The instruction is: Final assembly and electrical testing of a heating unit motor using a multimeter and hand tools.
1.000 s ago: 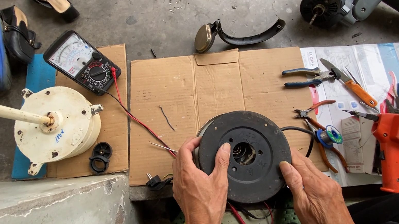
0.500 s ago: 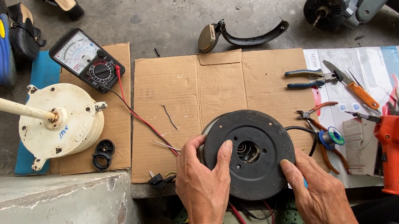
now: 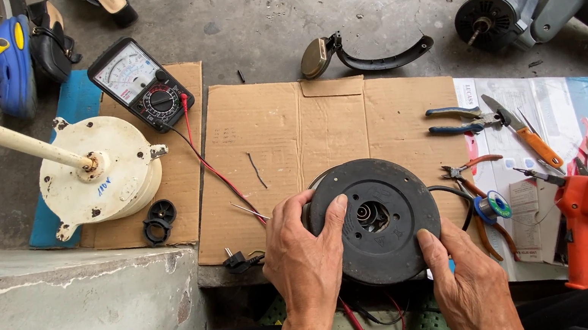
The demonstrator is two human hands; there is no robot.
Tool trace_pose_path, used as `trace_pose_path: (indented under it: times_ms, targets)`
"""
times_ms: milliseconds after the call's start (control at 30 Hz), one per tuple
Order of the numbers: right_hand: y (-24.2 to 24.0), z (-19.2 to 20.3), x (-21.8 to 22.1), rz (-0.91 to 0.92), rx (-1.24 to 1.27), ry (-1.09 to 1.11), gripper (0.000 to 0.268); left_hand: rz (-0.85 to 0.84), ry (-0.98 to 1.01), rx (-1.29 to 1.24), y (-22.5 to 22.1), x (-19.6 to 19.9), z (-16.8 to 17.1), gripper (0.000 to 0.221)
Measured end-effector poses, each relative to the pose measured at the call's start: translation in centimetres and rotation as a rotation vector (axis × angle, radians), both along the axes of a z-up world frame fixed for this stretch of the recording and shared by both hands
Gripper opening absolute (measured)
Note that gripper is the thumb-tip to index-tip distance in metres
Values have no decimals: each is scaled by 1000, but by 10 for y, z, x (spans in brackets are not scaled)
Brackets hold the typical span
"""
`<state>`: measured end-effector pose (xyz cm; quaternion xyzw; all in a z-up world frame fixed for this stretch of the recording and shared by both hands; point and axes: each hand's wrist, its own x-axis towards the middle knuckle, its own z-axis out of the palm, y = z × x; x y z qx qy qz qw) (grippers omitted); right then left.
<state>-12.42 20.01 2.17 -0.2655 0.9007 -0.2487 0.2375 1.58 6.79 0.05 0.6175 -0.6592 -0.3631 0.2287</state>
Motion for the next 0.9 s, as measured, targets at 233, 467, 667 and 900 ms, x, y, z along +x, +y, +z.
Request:
trace_pose_path:
  times_ms: [233,467,667,900]
  targets:
    - [-4,7,0,-37,67,-61,50,-2,-23,75,-3,-2,6,49]
    - [-3,10,5,-13,54,-30,49,12,-16,54,-2,-2,2,46]
    - [-3,8,2,26,47,4,46,-2,-37,68,-6,-1,6,44]
    - [-10,19,2,-25,100,-43,46,-94,-43,45,-2,0,3,70]
